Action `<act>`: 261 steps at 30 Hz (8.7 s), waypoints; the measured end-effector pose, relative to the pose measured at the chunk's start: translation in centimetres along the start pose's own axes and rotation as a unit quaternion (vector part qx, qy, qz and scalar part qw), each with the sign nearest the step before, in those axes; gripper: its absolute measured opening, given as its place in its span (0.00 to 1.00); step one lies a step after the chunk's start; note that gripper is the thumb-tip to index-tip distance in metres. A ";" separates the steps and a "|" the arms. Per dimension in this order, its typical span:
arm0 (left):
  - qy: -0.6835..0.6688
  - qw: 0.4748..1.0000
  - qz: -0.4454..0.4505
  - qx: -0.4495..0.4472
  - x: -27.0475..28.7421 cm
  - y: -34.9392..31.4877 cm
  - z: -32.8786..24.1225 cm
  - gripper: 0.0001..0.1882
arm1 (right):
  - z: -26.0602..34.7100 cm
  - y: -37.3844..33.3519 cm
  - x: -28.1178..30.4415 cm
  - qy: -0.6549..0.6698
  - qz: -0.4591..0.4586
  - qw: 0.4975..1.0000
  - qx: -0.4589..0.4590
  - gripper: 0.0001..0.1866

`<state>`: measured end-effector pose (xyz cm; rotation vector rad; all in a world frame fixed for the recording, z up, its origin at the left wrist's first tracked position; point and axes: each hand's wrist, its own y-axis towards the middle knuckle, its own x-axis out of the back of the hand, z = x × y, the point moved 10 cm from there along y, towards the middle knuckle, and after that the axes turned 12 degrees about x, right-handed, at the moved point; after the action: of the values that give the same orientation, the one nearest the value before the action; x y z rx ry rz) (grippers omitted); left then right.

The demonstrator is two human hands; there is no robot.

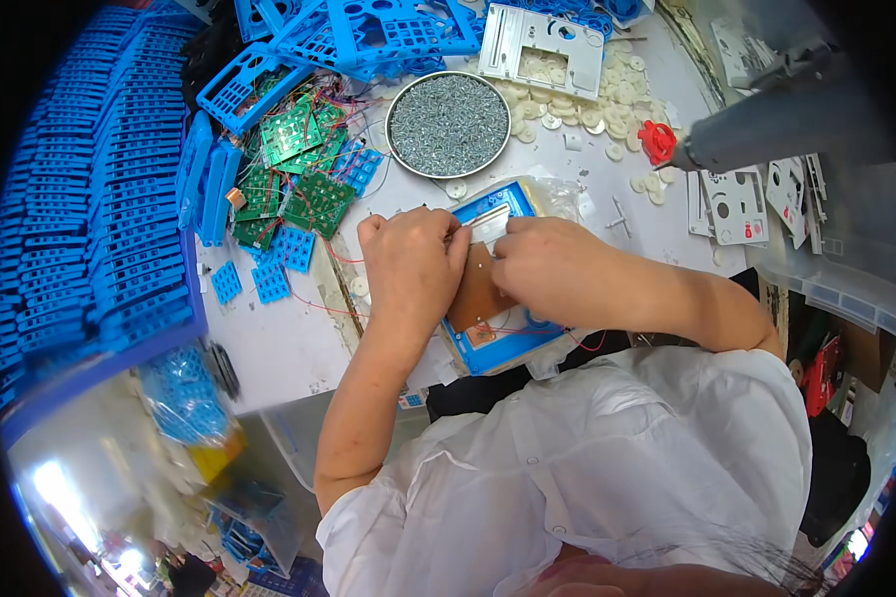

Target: The person is seen assembling electronic toy components by applying adhesive, connecting circuit boards, and snapping plastic casings together.

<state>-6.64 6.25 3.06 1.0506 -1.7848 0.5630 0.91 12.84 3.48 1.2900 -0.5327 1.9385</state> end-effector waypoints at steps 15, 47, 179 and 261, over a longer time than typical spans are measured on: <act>-0.123 0.987 -0.070 -0.074 0.3 -1.5 -0.6 0.05 | -1.3 -0.8 2.5 -0.030 -0.094 0.995 0.035 0.03; -0.081 0.985 -0.053 -0.142 0.6 -1.6 -1.9 0.04 | 0.9 -2.0 1.2 -0.173 -0.098 0.980 0.002 0.11; -0.211 0.963 -0.147 -0.082 3.2 -4.8 1.6 0.08 | -3.8 -2.3 2.7 0.273 -0.216 0.928 -0.130 0.26; -0.490 0.864 -0.092 0.072 -1.1 -5.8 7.0 0.01 | -1.1 -2.7 7.7 0.121 -0.147 0.982 0.012 0.19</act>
<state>-5.00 -1.61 -1.45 1.7909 -2.4731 -0.0085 0.61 18.01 9.85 1.0596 -0.1852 1.8212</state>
